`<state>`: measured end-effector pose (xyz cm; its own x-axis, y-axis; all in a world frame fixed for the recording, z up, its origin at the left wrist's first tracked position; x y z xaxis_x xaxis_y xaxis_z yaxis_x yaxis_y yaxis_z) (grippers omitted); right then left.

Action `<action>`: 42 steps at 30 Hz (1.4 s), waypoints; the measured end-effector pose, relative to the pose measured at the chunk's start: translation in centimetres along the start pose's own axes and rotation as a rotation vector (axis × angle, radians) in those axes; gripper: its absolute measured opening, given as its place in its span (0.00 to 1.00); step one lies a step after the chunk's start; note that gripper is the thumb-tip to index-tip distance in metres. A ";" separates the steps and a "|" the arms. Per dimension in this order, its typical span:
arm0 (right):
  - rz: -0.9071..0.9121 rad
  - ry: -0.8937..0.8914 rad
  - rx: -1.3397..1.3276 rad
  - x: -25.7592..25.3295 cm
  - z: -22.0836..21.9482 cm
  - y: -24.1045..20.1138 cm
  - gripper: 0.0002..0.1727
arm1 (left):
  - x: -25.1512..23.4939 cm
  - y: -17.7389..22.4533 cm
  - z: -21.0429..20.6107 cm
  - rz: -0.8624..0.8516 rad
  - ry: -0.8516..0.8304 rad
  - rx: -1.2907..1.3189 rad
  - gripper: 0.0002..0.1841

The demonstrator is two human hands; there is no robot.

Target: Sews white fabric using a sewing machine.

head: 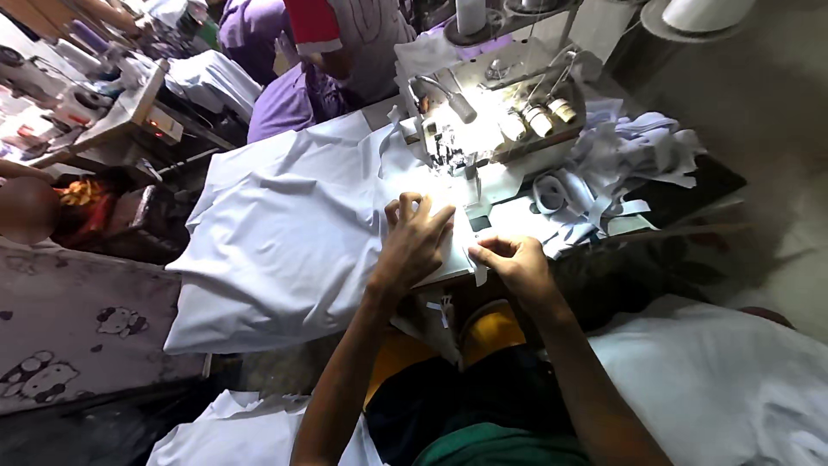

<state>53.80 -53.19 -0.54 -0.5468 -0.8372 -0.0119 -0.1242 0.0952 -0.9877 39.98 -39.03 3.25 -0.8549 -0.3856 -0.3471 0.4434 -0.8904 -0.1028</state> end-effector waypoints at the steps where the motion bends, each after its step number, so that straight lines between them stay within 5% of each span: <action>1: 0.003 -0.001 0.000 -0.1 0.0 0.0 0.05 | -0.1 0.0 0.0 -0.002 -0.006 -0.003 0.15; 19: 0.102 0.060 0.155 0.3 0.2 1.3 0.08 | -0.6 0.3 -0.2 0.016 0.001 -0.005 0.18; 22: 0.140 0.069 0.113 0.6 0.2 1.3 0.16 | 0.8 1.1 -0.1 0.062 0.081 0.044 0.17; 24: 0.177 0.024 0.028 0.7 0.4 1.2 0.17 | 3.4 2.7 -0.4 0.153 0.174 0.272 0.16; 27: 0.221 -0.056 -0.044 0.7 0.8 1.0 0.07 | 8.3 6.4 -2.0 0.291 0.255 0.915 0.11; 32: 0.213 -0.081 -0.047 0.7 0.9 0.0 0.07 | 10.8 9.6 -4.6 0.459 -0.005 1.593 0.30; 34: 0.191 -0.071 -0.032 1.0 0.8 -0.5 0.06 | 9.6 9.4 -4.0 0.630 0.119 1.762 0.32; 38: 0.189 -0.047 0.023 1.0 0.5 -1.3 0.06 | 8.3 5.6 -1.7 1.250 0.582 1.701 0.15; 42: 0.179 -0.040 0.024 1.0 0.3 -2.4 0.06 | 11.1 1.1 -1.3 1.355 0.790 1.410 0.14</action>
<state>53.75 -54.40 1.78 -0.5246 -0.8290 -0.1939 -0.0077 0.2324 -0.9726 31.36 -43.98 -1.88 0.1845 -0.9708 0.1535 -0.2378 0.1075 0.9653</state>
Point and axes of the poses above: each hand's wrist, its own x-axis away from the middle knuckle, its own z-axis out of the back of the hand, y = z × x, the point moved 1 cm from there along -x, towards the middle knuckle, and after that the axes turned 13 degrees about -x, right-handed, at the moved point
